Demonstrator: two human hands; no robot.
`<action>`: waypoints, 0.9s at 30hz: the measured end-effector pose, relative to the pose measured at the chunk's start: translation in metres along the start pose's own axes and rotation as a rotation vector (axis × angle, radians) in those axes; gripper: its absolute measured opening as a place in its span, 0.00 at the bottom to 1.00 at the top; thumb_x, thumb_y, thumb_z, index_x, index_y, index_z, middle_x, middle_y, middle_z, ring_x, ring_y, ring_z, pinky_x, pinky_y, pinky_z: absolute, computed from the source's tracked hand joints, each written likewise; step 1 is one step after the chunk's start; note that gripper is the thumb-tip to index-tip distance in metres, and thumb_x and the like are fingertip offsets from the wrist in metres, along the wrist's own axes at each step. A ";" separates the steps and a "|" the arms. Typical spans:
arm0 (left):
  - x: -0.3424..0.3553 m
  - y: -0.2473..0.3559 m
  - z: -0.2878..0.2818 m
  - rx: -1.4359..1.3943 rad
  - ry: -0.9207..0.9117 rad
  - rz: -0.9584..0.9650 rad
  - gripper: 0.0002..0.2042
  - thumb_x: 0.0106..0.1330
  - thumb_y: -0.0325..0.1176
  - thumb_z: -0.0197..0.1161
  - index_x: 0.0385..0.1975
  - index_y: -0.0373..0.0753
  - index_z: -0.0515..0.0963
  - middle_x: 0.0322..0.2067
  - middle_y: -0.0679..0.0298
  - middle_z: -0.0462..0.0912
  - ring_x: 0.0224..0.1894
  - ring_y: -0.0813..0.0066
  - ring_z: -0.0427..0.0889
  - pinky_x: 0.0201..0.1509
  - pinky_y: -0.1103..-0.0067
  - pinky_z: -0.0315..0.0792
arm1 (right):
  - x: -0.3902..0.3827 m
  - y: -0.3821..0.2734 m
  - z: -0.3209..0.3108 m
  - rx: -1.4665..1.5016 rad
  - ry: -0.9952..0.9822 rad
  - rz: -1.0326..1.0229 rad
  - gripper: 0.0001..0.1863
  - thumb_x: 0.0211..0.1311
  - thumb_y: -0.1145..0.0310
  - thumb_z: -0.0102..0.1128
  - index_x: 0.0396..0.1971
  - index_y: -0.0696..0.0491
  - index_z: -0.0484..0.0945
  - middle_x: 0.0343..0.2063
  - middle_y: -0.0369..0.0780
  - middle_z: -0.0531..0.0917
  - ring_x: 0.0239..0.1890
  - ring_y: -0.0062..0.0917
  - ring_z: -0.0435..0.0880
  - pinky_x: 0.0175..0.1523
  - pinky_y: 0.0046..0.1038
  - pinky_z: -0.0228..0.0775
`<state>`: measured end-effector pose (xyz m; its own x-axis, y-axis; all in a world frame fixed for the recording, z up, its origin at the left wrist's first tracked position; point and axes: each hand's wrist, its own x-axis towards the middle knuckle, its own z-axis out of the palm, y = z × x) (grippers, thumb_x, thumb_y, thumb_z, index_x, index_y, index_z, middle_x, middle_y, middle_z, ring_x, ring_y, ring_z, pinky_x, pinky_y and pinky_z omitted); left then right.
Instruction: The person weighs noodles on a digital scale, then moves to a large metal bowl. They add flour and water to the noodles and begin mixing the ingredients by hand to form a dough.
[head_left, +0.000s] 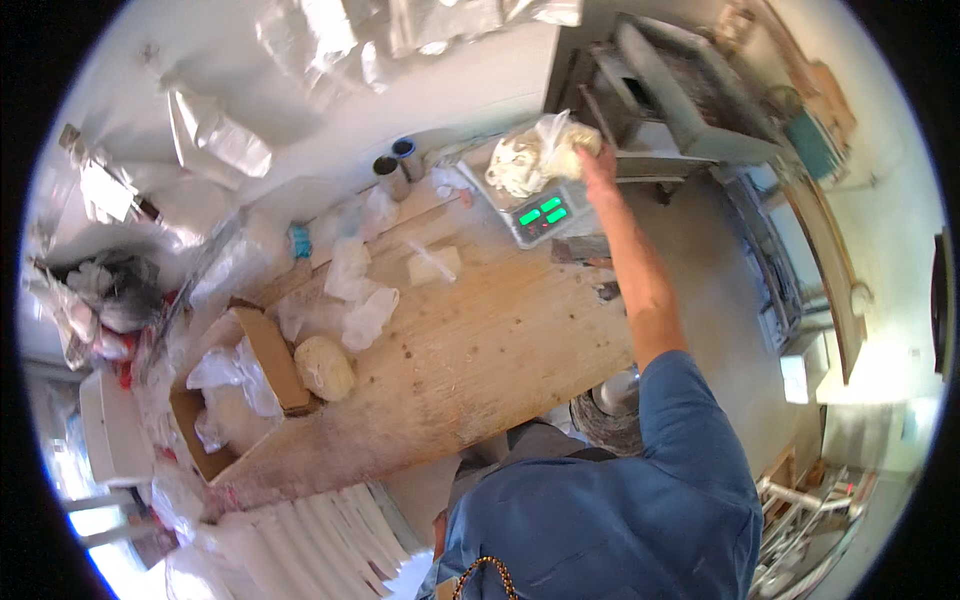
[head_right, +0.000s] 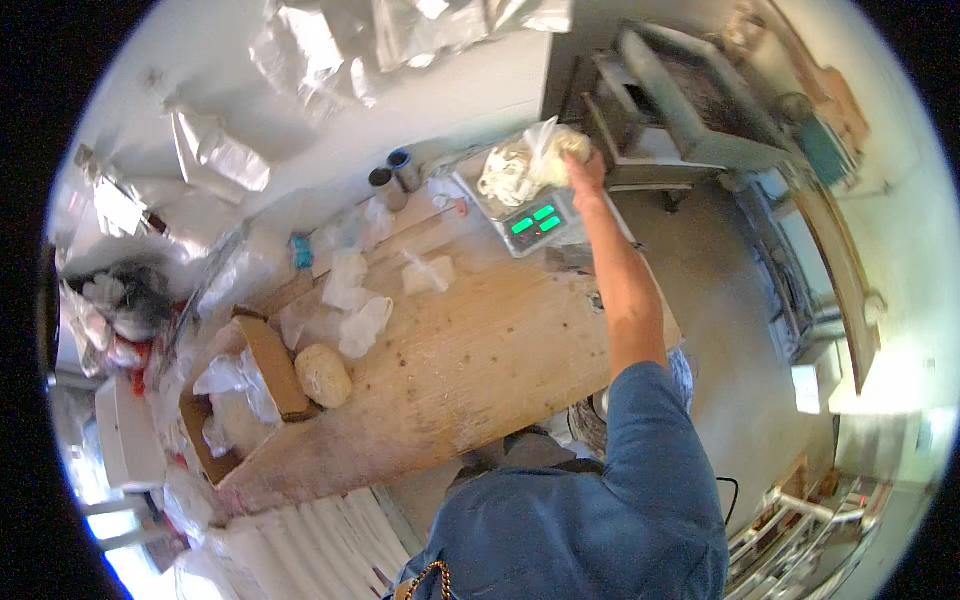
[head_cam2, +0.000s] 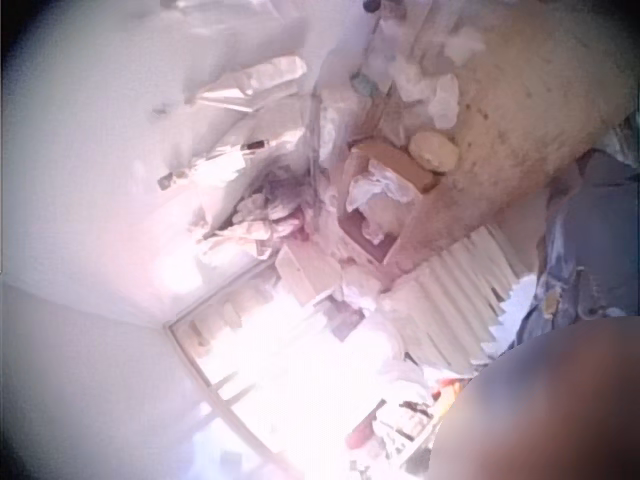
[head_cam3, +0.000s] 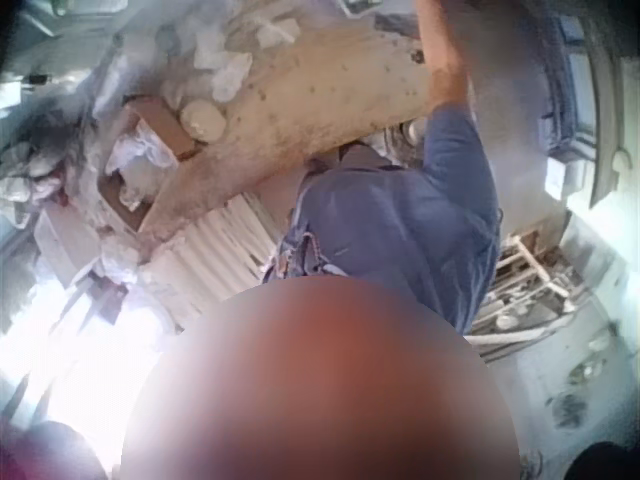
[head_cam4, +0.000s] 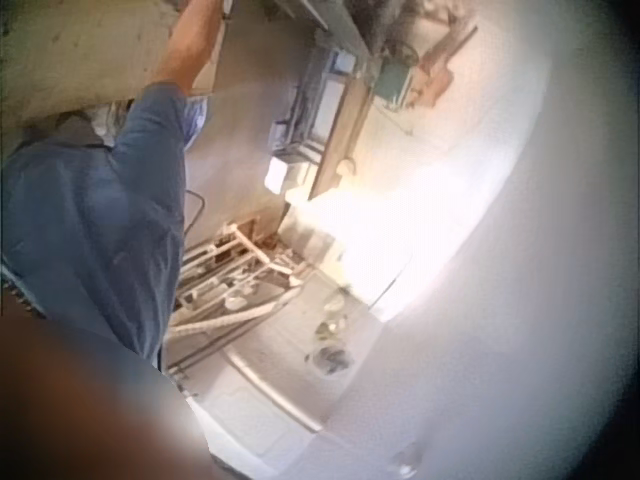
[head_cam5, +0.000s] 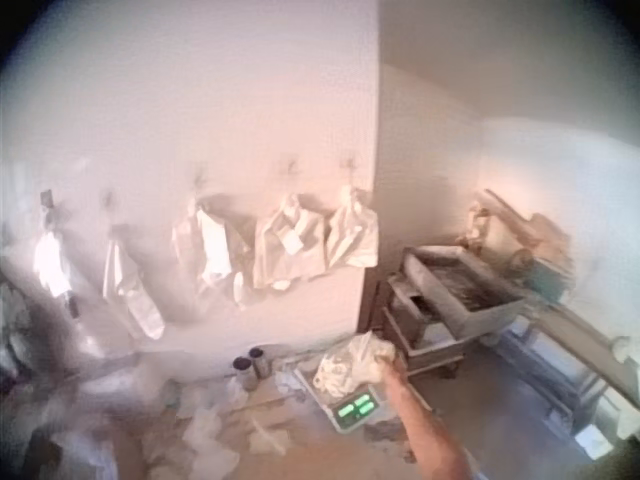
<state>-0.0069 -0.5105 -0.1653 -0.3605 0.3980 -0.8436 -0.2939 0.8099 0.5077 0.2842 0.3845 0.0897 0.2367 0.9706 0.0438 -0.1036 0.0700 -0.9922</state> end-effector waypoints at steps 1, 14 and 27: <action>-0.006 0.001 0.010 -0.010 0.022 0.003 0.18 0.73 0.41 0.58 0.52 0.37 0.86 0.44 0.60 0.90 0.46 0.63 0.87 0.53 0.69 0.79 | 0.021 0.010 0.010 -0.008 0.026 -0.080 0.27 0.58 0.68 0.76 0.57 0.59 0.78 0.48 0.42 0.86 0.48 0.31 0.86 0.54 0.36 0.79; -0.029 0.009 0.082 -0.026 0.127 0.047 0.19 0.72 0.39 0.58 0.54 0.35 0.85 0.47 0.56 0.90 0.49 0.66 0.87 0.57 0.70 0.79 | 0.089 0.074 -0.010 -0.526 -0.169 -0.001 0.39 0.67 0.43 0.63 0.67 0.58 0.71 0.60 0.54 0.80 0.60 0.48 0.82 0.65 0.41 0.72; -0.016 0.016 0.076 0.035 0.167 0.074 0.19 0.73 0.38 0.57 0.53 0.32 0.86 0.48 0.55 0.90 0.52 0.66 0.87 0.59 0.72 0.78 | 0.110 0.054 0.022 -0.985 -0.095 -0.378 0.43 0.42 0.55 0.83 0.57 0.58 0.71 0.49 0.56 0.84 0.54 0.54 0.83 0.59 0.51 0.76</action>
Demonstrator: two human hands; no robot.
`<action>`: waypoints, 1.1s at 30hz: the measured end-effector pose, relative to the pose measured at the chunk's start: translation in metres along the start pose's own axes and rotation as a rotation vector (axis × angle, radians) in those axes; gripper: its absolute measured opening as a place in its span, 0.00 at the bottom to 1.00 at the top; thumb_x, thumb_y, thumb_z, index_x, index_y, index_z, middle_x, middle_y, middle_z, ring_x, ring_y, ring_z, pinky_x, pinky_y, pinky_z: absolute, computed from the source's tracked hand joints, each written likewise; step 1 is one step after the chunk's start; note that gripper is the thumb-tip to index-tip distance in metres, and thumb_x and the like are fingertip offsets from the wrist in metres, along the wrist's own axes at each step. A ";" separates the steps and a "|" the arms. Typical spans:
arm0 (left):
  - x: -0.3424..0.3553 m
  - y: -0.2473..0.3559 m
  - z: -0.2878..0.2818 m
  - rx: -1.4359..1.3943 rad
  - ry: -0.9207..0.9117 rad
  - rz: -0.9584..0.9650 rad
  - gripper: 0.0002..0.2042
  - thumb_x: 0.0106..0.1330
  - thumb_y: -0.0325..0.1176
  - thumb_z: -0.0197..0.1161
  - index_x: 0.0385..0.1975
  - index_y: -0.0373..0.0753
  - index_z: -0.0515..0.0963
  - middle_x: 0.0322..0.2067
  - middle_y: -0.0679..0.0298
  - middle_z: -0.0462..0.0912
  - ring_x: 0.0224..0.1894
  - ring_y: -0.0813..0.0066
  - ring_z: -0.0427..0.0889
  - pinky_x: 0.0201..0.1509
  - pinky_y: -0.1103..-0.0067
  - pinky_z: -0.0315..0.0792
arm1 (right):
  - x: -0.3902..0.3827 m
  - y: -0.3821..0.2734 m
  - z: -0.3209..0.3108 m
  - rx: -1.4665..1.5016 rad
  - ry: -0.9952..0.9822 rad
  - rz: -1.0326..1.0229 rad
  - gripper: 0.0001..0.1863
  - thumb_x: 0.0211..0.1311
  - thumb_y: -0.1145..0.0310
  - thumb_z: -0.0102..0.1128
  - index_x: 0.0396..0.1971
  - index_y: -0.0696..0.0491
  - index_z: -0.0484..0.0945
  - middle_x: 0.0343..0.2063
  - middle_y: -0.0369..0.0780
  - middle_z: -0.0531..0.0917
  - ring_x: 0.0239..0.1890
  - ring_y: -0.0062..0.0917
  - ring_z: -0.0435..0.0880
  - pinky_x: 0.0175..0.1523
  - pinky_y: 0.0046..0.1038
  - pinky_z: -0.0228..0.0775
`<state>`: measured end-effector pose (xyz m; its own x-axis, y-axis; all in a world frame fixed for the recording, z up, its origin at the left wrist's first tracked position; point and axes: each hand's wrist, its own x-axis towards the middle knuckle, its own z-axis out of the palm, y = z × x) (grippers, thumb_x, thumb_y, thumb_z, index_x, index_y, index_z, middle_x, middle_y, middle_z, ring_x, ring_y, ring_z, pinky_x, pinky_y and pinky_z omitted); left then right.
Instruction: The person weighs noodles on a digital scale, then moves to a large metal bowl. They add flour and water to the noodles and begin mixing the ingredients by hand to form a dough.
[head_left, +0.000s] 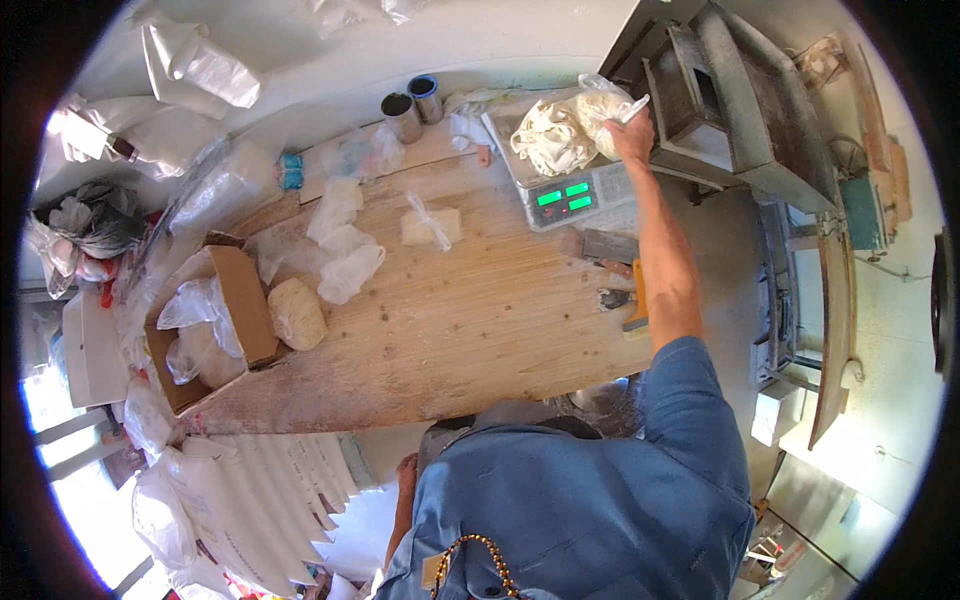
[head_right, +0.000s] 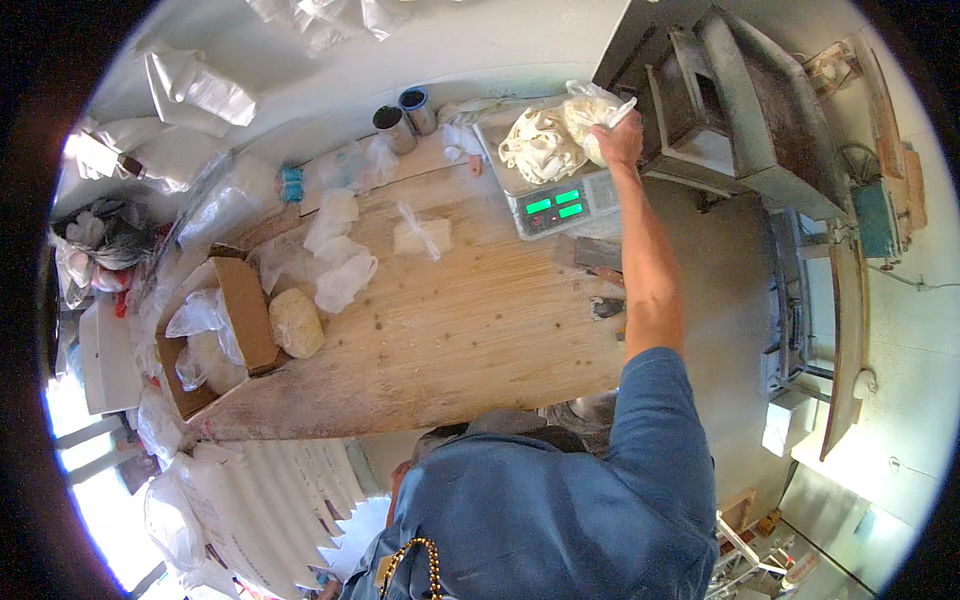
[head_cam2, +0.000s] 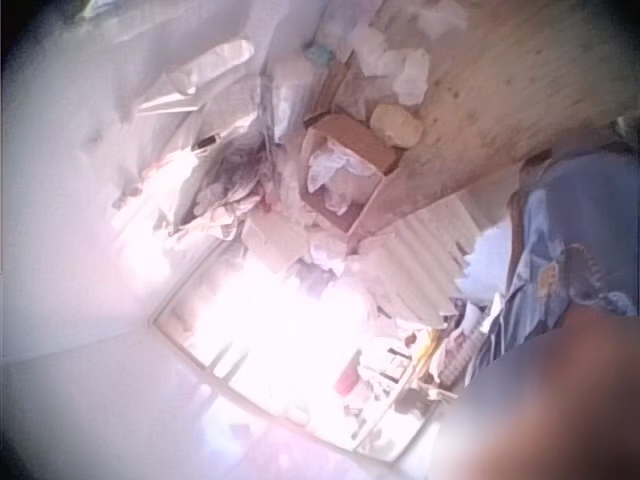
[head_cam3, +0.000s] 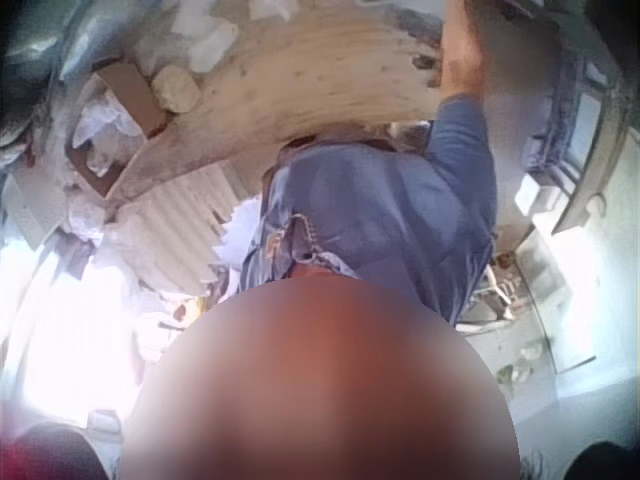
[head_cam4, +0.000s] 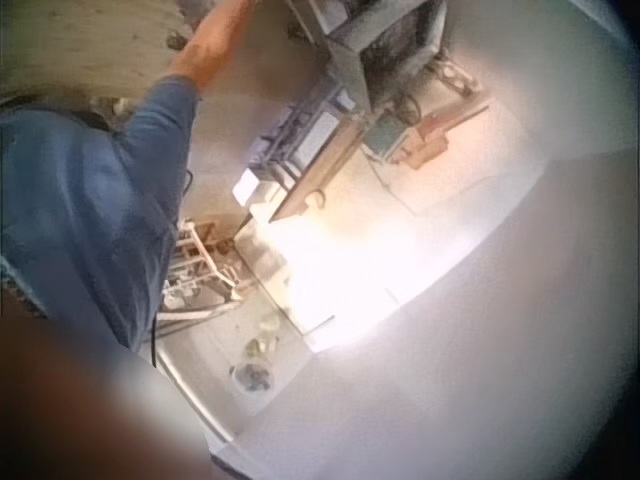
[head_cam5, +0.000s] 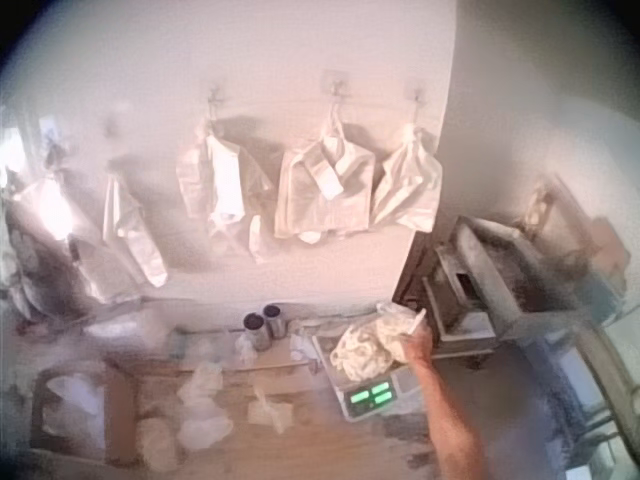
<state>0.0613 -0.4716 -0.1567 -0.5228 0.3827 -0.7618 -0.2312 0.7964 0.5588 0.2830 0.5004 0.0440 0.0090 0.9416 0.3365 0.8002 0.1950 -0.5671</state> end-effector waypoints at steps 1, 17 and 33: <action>0.000 0.001 0.001 0.005 0.004 0.010 0.19 0.73 0.38 0.56 0.53 0.32 0.85 0.49 0.55 0.90 0.52 0.66 0.87 0.60 0.72 0.78 | 0.001 -0.003 0.002 0.037 0.041 -0.076 0.43 0.43 0.54 0.83 0.57 0.57 0.72 0.48 0.56 0.84 0.54 0.54 0.83 0.58 0.50 0.77; 0.001 -0.041 0.006 -0.024 0.029 -0.017 0.16 0.72 0.38 0.57 0.49 0.34 0.85 0.46 0.55 0.89 0.49 0.63 0.88 0.54 0.70 0.79 | -0.135 0.026 -0.027 0.080 0.009 -0.099 0.22 0.74 0.52 0.55 0.35 0.58 0.81 0.34 0.54 0.85 0.39 0.54 0.84 0.45 0.49 0.74; -0.039 -0.133 -0.111 -0.135 -0.331 -0.152 0.13 0.70 0.39 0.59 0.40 0.37 0.84 0.38 0.57 0.88 0.42 0.64 0.88 0.46 0.70 0.81 | -0.621 -0.027 -0.098 0.137 -1.012 -0.313 0.14 0.66 0.61 0.61 0.31 0.58 0.80 0.30 0.51 0.83 0.38 0.51 0.82 0.42 0.46 0.74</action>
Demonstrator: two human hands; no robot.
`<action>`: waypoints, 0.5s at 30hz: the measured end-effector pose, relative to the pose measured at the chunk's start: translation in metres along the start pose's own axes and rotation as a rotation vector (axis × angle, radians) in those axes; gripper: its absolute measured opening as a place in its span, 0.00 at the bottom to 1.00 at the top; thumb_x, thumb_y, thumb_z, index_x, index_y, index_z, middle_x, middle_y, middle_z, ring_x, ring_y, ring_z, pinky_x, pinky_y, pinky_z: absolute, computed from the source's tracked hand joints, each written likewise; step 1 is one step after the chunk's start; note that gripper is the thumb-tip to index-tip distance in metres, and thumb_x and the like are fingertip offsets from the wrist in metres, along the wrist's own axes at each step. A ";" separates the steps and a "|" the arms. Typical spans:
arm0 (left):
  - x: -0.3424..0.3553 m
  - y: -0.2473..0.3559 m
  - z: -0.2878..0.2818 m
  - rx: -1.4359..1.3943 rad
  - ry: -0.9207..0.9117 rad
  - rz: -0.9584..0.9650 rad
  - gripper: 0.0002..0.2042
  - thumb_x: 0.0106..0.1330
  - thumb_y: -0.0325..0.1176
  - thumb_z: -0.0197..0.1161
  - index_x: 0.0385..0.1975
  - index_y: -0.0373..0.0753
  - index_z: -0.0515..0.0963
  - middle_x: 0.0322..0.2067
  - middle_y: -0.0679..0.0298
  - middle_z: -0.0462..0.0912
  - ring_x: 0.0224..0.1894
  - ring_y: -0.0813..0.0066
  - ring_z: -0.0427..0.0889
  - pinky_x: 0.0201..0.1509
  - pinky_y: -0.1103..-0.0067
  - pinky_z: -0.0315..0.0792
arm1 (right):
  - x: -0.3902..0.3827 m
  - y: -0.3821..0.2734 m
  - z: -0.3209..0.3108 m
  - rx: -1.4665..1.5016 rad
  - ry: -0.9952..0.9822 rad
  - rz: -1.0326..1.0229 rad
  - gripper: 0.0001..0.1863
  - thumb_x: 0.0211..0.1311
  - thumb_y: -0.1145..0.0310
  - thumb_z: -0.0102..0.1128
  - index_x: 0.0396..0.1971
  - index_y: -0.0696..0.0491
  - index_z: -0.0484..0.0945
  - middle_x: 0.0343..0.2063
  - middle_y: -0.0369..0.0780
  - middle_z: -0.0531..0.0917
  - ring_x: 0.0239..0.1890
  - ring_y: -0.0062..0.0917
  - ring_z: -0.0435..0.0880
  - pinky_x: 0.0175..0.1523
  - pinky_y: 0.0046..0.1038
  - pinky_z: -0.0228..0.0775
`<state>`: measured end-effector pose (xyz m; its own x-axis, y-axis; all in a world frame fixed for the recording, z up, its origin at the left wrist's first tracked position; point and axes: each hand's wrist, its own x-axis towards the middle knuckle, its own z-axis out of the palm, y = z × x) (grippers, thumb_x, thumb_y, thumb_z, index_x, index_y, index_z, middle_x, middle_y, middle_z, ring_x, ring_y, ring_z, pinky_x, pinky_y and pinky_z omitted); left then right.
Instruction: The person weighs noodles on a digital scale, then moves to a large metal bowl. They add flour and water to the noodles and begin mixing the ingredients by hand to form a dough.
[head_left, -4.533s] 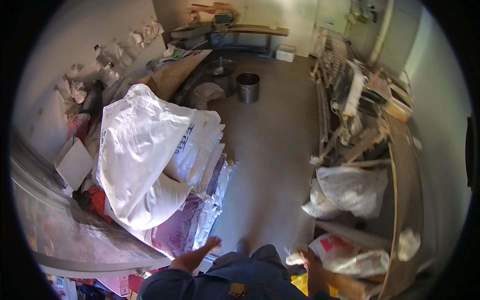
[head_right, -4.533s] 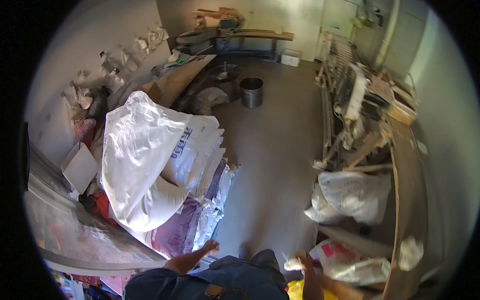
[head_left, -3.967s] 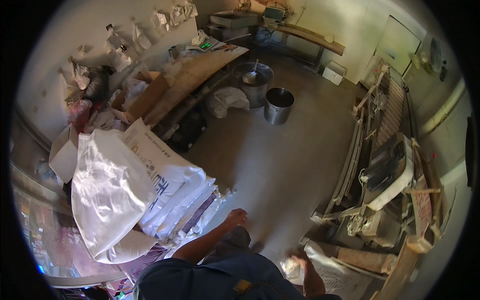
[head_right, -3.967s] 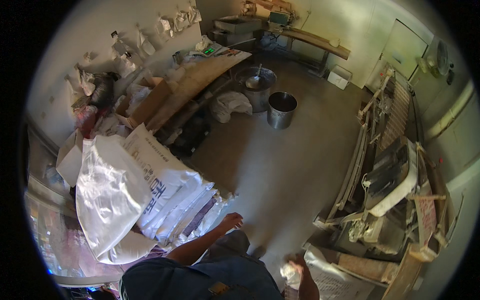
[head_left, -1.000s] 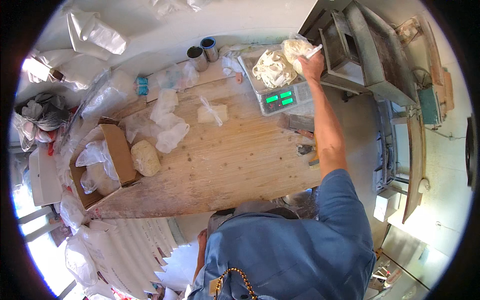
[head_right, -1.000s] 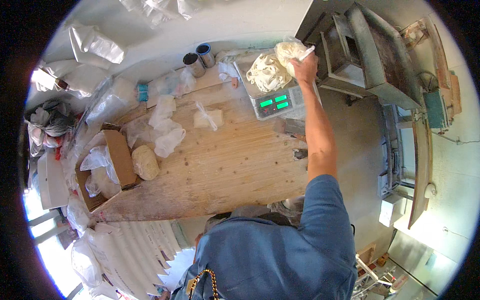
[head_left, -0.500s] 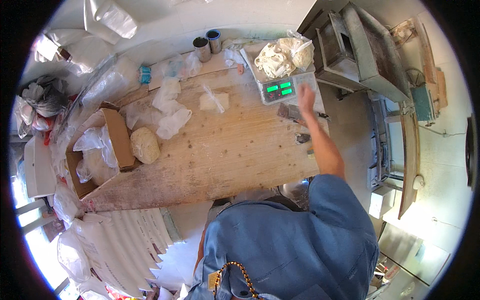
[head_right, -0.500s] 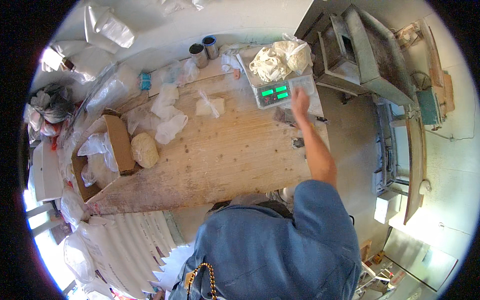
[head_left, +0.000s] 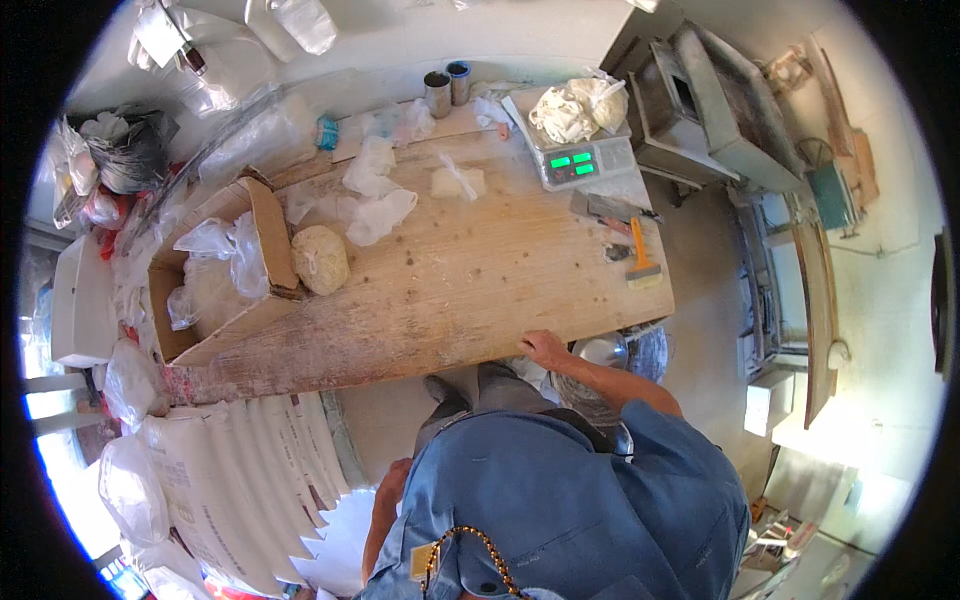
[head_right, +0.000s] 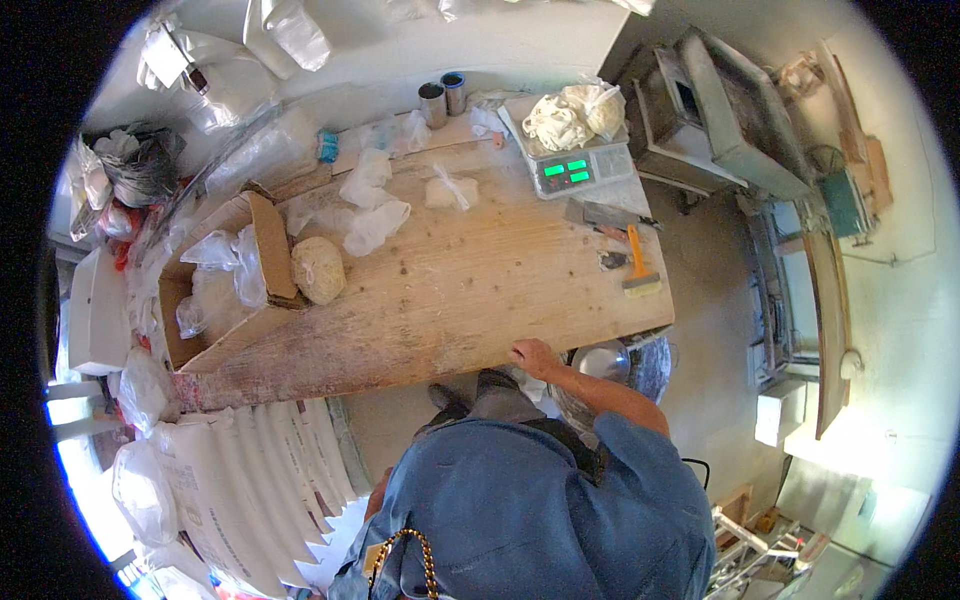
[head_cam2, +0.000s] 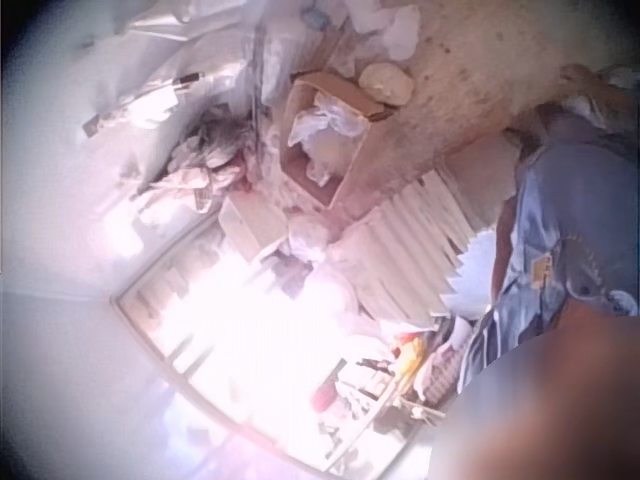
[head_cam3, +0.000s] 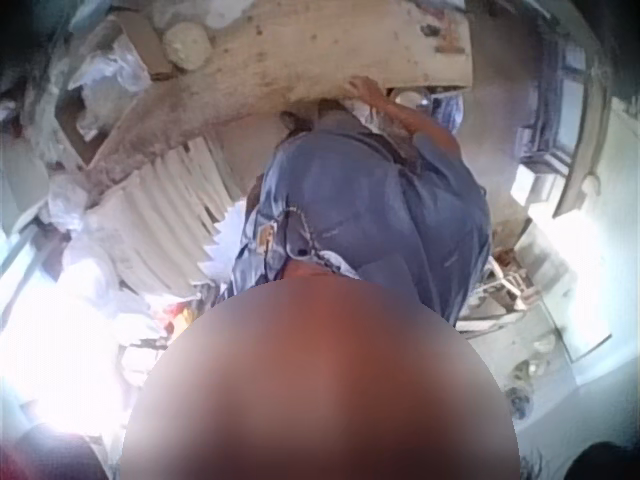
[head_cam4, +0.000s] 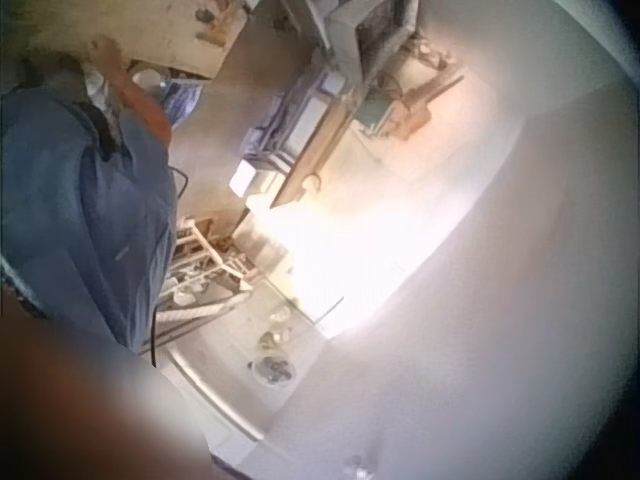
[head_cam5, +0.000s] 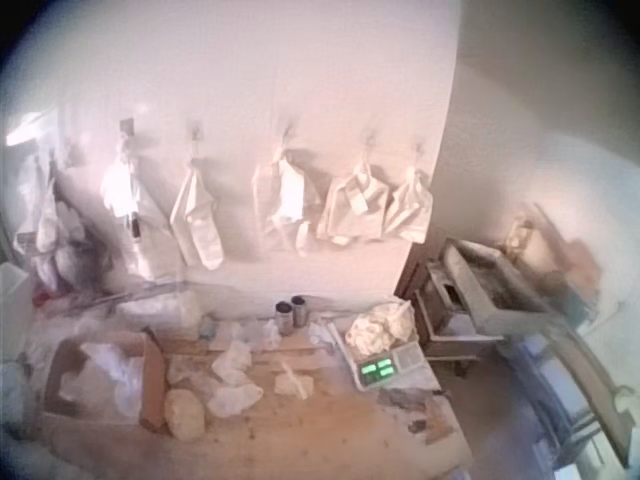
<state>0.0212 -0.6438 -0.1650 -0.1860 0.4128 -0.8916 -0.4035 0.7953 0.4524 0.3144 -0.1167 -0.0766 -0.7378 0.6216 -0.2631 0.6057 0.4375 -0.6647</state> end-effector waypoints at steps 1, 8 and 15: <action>-0.003 0.004 -0.009 -0.033 -0.043 -0.008 0.13 0.70 0.40 0.59 0.39 0.37 0.84 0.38 0.57 0.88 0.41 0.64 0.89 0.45 0.70 0.81 | -0.009 -0.001 0.008 -0.011 0.002 -0.018 0.14 0.66 0.61 0.61 0.31 0.59 0.80 0.29 0.51 0.83 0.37 0.50 0.83 0.42 0.46 0.74; -0.019 0.067 -0.033 -0.212 0.022 0.007 0.11 0.69 0.41 0.63 0.42 0.40 0.79 0.32 0.60 0.85 0.32 0.67 0.87 0.38 0.73 0.81 | -0.089 0.025 0.047 0.140 -0.227 0.230 0.20 0.69 0.55 0.60 0.31 0.60 0.84 0.25 0.45 0.87 0.27 0.33 0.88 0.35 0.40 0.77; -0.004 0.131 -0.022 -0.405 0.356 0.323 0.09 0.71 0.39 0.64 0.35 0.40 0.77 0.28 0.63 0.82 0.25 0.73 0.80 0.28 0.75 0.75 | -0.121 0.069 0.038 0.154 -0.452 0.339 0.26 0.70 0.48 0.60 0.29 0.59 0.87 0.22 0.45 0.87 0.25 0.30 0.88 0.34 0.38 0.79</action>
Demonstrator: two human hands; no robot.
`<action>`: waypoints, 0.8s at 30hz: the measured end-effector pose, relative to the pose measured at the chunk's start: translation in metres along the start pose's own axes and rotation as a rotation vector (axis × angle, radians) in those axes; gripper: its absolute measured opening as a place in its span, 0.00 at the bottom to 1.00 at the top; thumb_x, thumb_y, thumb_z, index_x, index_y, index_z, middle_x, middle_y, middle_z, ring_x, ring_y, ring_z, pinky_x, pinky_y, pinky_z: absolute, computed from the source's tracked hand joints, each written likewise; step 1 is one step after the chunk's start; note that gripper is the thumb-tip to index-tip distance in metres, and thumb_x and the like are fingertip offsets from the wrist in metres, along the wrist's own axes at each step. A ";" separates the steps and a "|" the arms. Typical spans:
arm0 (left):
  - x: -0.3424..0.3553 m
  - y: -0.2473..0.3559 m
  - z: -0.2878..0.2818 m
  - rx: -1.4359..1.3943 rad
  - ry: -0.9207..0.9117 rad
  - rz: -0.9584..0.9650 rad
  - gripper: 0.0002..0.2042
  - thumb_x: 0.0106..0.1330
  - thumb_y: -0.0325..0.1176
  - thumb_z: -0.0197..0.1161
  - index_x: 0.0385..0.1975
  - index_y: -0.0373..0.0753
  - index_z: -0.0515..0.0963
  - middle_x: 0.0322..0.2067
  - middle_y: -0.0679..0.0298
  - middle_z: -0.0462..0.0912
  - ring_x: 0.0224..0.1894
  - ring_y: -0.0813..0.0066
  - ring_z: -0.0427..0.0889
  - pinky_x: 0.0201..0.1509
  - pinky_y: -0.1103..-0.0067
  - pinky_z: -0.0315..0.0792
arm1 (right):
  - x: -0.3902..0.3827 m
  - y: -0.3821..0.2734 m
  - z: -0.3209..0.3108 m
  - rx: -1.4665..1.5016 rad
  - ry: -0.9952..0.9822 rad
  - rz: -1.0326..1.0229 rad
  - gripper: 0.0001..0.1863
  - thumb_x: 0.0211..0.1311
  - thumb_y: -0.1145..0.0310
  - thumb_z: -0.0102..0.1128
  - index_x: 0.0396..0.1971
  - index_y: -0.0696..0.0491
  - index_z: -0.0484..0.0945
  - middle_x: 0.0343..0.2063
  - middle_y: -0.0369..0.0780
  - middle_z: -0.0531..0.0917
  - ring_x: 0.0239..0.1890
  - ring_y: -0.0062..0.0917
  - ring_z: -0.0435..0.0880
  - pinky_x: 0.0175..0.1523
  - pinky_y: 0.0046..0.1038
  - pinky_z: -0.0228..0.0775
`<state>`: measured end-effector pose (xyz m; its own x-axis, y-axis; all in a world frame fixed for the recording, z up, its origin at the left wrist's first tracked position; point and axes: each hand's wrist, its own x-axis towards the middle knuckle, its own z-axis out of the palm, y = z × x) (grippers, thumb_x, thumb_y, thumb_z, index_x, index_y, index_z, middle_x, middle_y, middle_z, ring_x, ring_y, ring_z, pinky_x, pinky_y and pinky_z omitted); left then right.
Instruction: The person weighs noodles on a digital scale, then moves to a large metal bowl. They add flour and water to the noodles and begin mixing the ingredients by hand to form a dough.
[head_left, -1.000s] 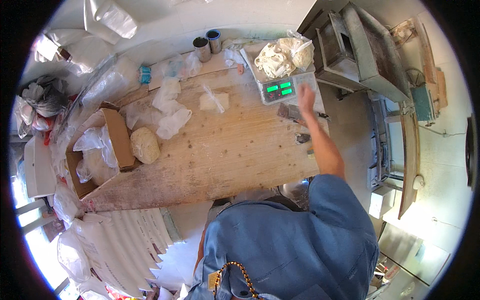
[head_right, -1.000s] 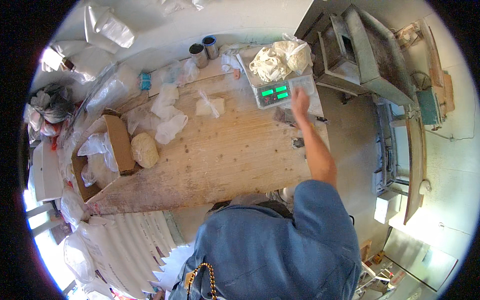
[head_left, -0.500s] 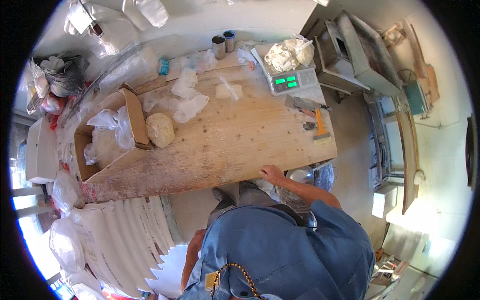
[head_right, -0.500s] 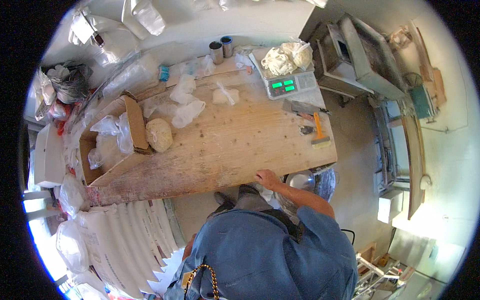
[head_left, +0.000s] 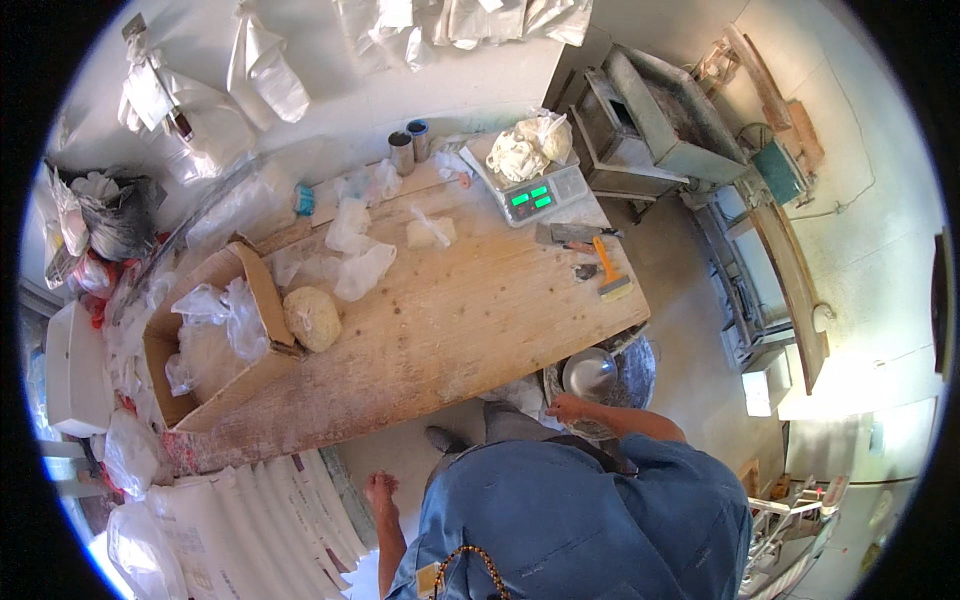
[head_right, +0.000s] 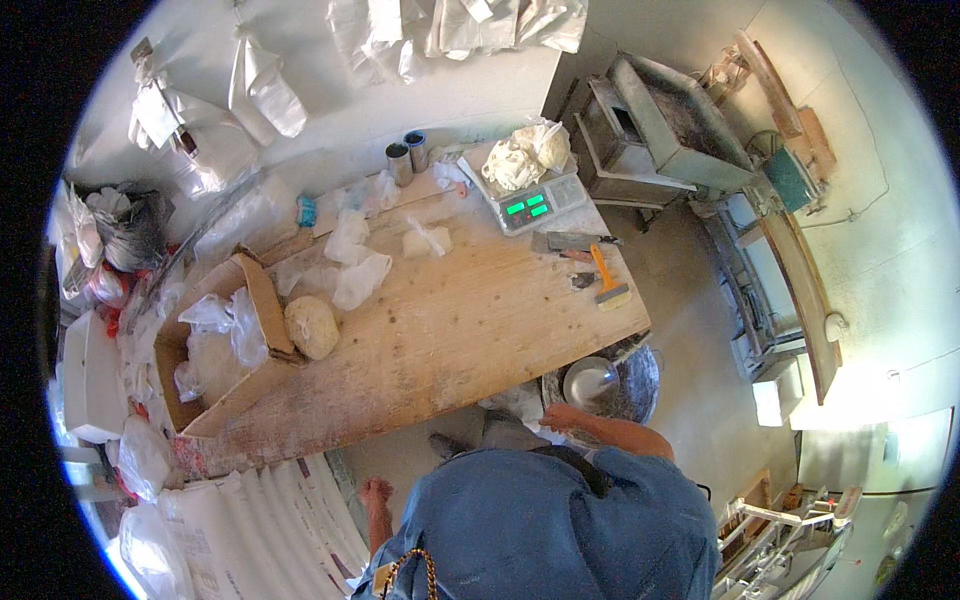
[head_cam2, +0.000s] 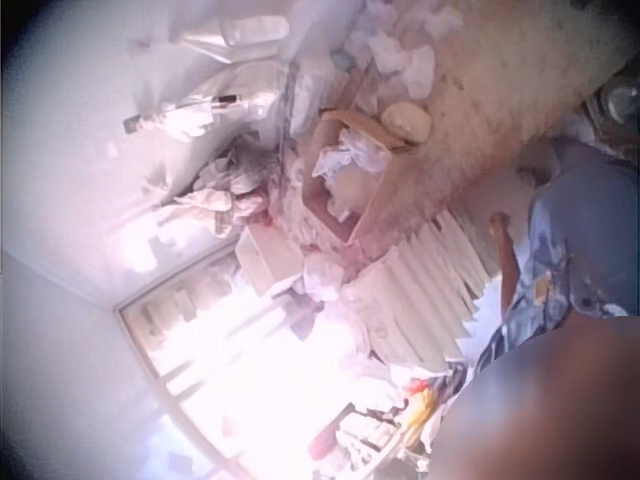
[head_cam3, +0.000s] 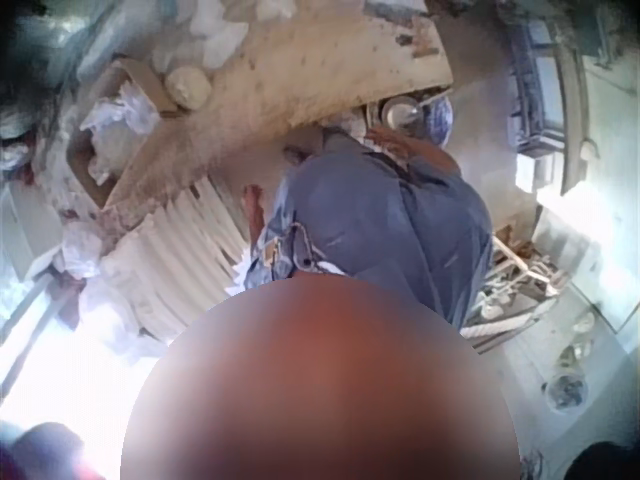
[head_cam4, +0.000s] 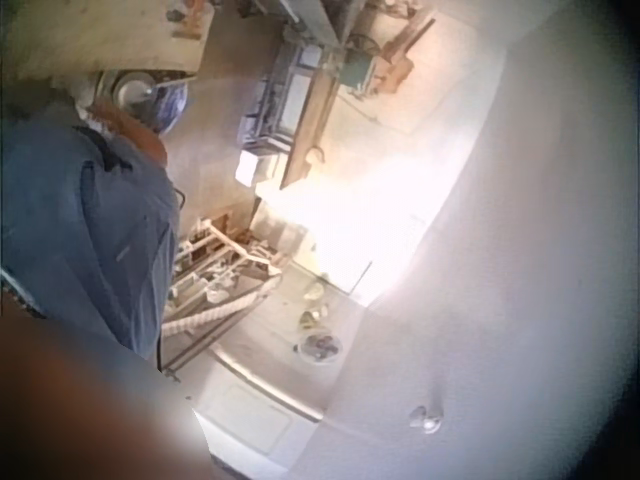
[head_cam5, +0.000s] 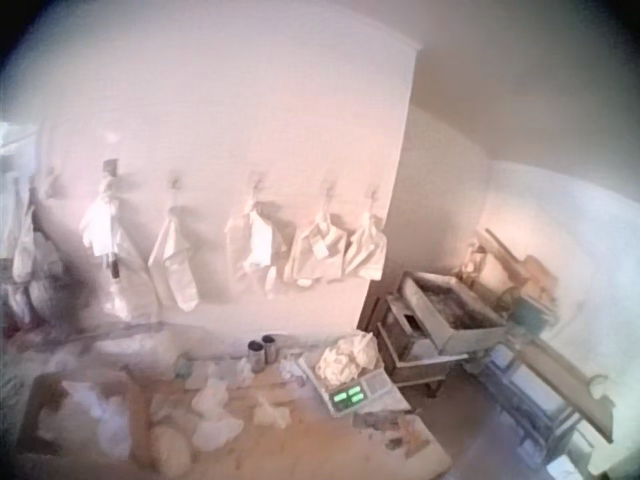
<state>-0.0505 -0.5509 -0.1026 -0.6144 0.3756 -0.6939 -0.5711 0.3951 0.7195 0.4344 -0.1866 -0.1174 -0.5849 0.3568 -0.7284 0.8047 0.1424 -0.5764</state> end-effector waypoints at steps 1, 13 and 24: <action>0.000 0.009 0.007 0.022 0.008 0.040 0.08 0.72 0.38 0.63 0.37 0.39 0.77 0.28 0.63 0.82 0.26 0.74 0.81 0.29 0.76 0.75 | 0.002 0.001 -0.009 -0.034 -0.019 0.068 0.27 0.69 0.46 0.60 0.27 0.59 0.86 0.21 0.45 0.87 0.24 0.30 0.88 0.35 0.38 0.80; 0.037 0.152 0.234 0.244 -0.159 0.527 0.20 0.71 0.30 0.67 0.61 0.33 0.73 0.46 0.59 0.82 0.46 0.70 0.82 0.48 0.74 0.79 | 0.053 -0.031 -0.232 0.212 0.409 -0.287 0.17 0.68 0.59 0.59 0.35 0.60 0.84 0.24 0.42 0.86 0.26 0.28 0.85 0.34 0.38 0.77; 0.096 0.335 0.574 0.788 -0.314 0.927 0.53 0.55 0.29 0.81 0.79 0.39 0.52 0.76 0.49 0.61 0.76 0.50 0.63 0.79 0.61 0.60 | 0.102 -0.038 -0.571 0.402 0.970 -0.318 0.29 0.71 0.46 0.64 0.56 0.56 0.80 0.50 0.45 0.86 0.54 0.31 0.83 0.60 0.36 0.74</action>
<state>0.0120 0.0989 0.0559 -0.3927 0.9196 0.0084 0.5517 0.2282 0.8022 0.4029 0.3720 0.0419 -0.2893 0.9569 -0.0249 0.4360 0.1085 -0.8934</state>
